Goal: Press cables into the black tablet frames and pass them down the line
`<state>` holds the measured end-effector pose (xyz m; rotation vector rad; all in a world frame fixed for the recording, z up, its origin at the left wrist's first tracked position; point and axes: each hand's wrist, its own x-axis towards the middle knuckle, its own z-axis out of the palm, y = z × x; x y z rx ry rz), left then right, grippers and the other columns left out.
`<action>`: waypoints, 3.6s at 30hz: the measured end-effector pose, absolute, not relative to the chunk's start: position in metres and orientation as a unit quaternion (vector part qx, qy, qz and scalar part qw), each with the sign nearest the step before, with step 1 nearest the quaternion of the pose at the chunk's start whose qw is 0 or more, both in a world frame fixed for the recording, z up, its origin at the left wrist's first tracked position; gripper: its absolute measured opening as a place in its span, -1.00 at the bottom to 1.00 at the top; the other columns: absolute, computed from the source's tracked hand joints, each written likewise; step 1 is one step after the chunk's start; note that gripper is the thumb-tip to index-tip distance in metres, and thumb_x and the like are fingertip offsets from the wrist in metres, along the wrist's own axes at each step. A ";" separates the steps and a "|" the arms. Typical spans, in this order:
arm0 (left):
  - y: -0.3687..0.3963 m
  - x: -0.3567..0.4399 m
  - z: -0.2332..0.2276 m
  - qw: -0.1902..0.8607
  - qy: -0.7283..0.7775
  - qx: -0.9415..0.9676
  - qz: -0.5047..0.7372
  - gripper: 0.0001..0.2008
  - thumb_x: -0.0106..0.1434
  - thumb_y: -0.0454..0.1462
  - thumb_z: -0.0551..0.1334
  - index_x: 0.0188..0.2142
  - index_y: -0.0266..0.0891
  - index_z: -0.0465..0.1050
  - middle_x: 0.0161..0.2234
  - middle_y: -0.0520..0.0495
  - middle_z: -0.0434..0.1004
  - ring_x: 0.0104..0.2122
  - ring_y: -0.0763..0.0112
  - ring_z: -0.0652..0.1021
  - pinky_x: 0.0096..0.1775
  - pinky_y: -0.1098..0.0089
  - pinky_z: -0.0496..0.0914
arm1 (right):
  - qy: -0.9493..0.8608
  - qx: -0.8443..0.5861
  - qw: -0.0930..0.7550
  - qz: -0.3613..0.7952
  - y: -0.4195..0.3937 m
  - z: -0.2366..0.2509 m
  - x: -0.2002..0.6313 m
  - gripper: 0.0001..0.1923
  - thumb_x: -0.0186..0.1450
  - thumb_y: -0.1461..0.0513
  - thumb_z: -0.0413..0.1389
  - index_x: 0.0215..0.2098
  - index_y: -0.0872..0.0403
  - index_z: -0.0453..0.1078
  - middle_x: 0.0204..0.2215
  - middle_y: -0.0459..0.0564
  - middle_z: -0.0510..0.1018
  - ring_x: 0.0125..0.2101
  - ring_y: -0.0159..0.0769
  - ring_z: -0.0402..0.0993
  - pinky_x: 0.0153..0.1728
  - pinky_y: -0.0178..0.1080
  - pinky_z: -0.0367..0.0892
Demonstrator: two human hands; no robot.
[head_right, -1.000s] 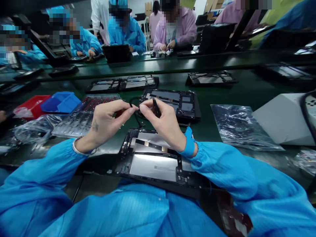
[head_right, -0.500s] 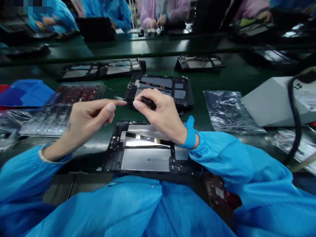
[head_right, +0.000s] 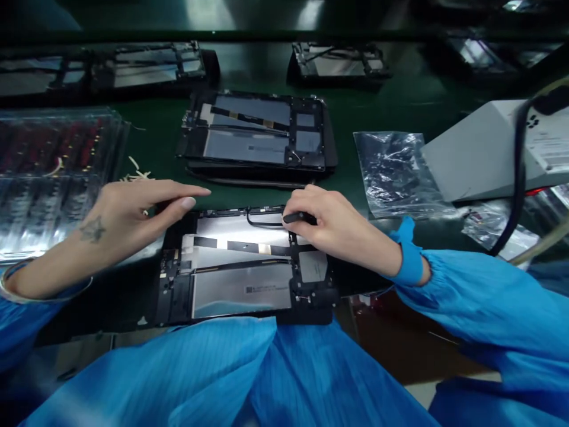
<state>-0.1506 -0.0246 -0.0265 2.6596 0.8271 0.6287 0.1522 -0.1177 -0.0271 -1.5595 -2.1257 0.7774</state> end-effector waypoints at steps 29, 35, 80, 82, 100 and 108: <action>-0.027 -0.128 -0.045 0.032 0.052 0.997 0.042 -0.71 0.48 -0.38 -0.01 0.11 -0.29 0.32 0.38 -0.24 0.16 0.24 0.14 0.37 0.09 0.18 0.46 | -0.769 -0.593 0.078 0.227 -0.100 -0.023 0.150 -0.84 0.30 0.19 0.10 -0.40 0.08 0.44 -0.40 0.00 0.52 -0.36 -0.23 0.38 -0.38 -0.21 0.13; -0.027 -0.122 -0.046 -0.094 0.021 0.994 0.049 -0.70 0.45 -0.42 -0.02 0.07 -0.36 0.37 0.30 -0.28 0.31 0.13 0.04 0.48 -0.03 0.16 0.52 | -0.767 -0.591 0.086 0.234 -0.099 -0.023 0.151 -0.82 0.29 0.18 0.10 -0.42 0.07 0.43 -0.42 -0.02 0.50 -0.37 -0.23 0.38 -0.38 -0.21 0.12; -0.021 -0.123 -0.052 -0.100 -0.010 0.988 0.114 -0.76 0.48 -0.37 0.01 0.03 -0.39 0.37 0.24 -0.30 0.39 0.13 0.09 0.50 0.03 0.19 0.50 | -0.779 -0.577 0.052 0.240 -0.101 -0.023 0.155 -0.73 0.38 0.09 0.01 -0.28 0.09 0.44 -0.32 0.03 0.54 -0.25 -0.17 0.41 -0.34 -0.22 0.15; -0.022 -0.122 -0.051 -0.112 -0.016 0.987 0.112 -0.76 0.48 -0.37 0.00 0.01 -0.38 0.39 0.23 -0.30 0.41 0.12 0.10 0.51 0.03 0.18 0.50 | -0.780 -0.575 0.057 0.240 -0.101 -0.023 0.155 -0.73 0.38 0.09 0.01 -0.28 0.09 0.44 -0.31 0.04 0.54 -0.25 -0.17 0.41 -0.33 -0.22 0.15; -0.024 -0.122 -0.033 -0.080 0.014 0.986 0.145 -0.68 0.51 -0.35 -0.04 0.13 -0.37 0.35 0.23 -0.32 0.40 0.16 0.14 0.51 0.09 0.21 0.51 | -0.781 -0.569 0.066 0.250 -0.104 -0.020 0.157 -0.75 0.37 0.13 0.02 -0.32 0.09 0.44 -0.35 0.02 0.53 -0.27 -0.19 0.39 -0.34 -0.21 0.17; -0.020 -0.127 -0.044 -0.071 0.013 0.992 0.104 -0.65 0.53 -0.31 -0.08 0.11 -0.38 0.38 0.25 -0.27 0.38 0.19 0.14 0.48 0.11 0.21 0.49 | -0.784 -0.571 0.052 0.236 -0.100 -0.021 0.154 -0.78 0.37 0.15 0.03 -0.30 0.10 0.43 -0.33 0.03 0.53 -0.26 -0.19 0.40 -0.33 -0.22 0.15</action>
